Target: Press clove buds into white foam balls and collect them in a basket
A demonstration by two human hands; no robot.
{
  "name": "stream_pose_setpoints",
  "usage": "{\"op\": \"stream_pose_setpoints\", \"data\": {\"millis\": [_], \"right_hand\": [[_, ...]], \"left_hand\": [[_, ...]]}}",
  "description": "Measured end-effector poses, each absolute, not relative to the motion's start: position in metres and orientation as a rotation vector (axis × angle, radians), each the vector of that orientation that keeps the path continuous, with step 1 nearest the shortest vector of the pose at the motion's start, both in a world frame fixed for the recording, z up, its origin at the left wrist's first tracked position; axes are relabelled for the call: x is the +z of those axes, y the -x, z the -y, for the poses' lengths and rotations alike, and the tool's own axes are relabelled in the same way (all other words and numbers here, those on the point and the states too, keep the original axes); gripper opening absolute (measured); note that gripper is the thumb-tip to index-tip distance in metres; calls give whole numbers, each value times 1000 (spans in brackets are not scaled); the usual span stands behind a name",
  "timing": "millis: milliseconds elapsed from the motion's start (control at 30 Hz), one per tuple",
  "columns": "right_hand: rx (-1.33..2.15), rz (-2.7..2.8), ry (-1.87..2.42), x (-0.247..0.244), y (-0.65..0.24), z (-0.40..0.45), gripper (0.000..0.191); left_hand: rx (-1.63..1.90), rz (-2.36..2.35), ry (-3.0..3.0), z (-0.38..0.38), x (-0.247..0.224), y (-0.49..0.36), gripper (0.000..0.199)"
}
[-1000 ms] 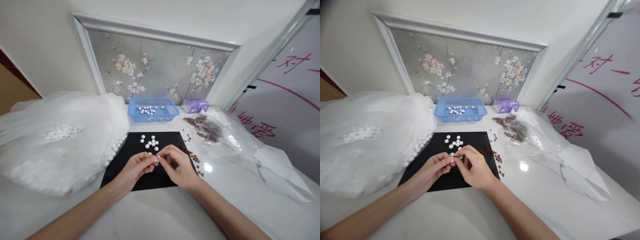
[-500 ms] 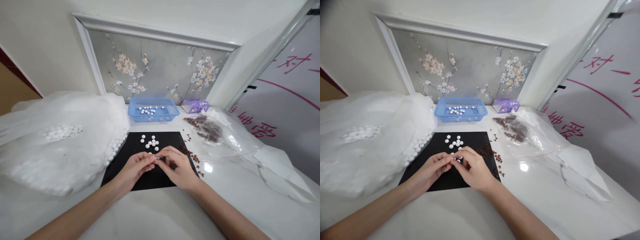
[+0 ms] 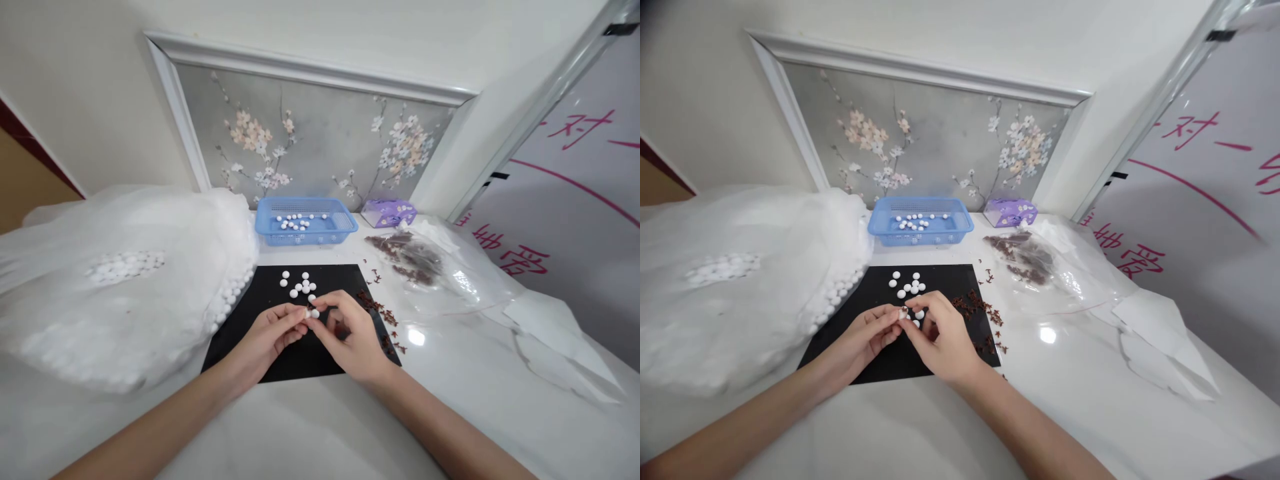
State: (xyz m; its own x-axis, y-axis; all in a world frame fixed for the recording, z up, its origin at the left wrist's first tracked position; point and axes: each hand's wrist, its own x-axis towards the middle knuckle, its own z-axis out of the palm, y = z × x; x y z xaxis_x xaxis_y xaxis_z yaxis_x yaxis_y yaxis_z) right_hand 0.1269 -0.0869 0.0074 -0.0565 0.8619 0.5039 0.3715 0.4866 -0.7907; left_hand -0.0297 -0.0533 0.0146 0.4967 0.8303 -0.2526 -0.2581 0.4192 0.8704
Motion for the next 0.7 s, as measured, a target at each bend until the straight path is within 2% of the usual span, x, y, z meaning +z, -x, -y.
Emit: {"op": "stream_pose_setpoints", "data": {"millis": [100,267,700], "right_hand": [[567,1624,1108,8,-127,87,19],[511,1692,1074,8,-127,87,9],[568,1732,1062,17,-133,88,5]], "left_hand": [[774,-762,-868,53,14,30,12],[773,-747,-885,54,13,31,12],[759,-724,-921,52,13,31,13]]}}
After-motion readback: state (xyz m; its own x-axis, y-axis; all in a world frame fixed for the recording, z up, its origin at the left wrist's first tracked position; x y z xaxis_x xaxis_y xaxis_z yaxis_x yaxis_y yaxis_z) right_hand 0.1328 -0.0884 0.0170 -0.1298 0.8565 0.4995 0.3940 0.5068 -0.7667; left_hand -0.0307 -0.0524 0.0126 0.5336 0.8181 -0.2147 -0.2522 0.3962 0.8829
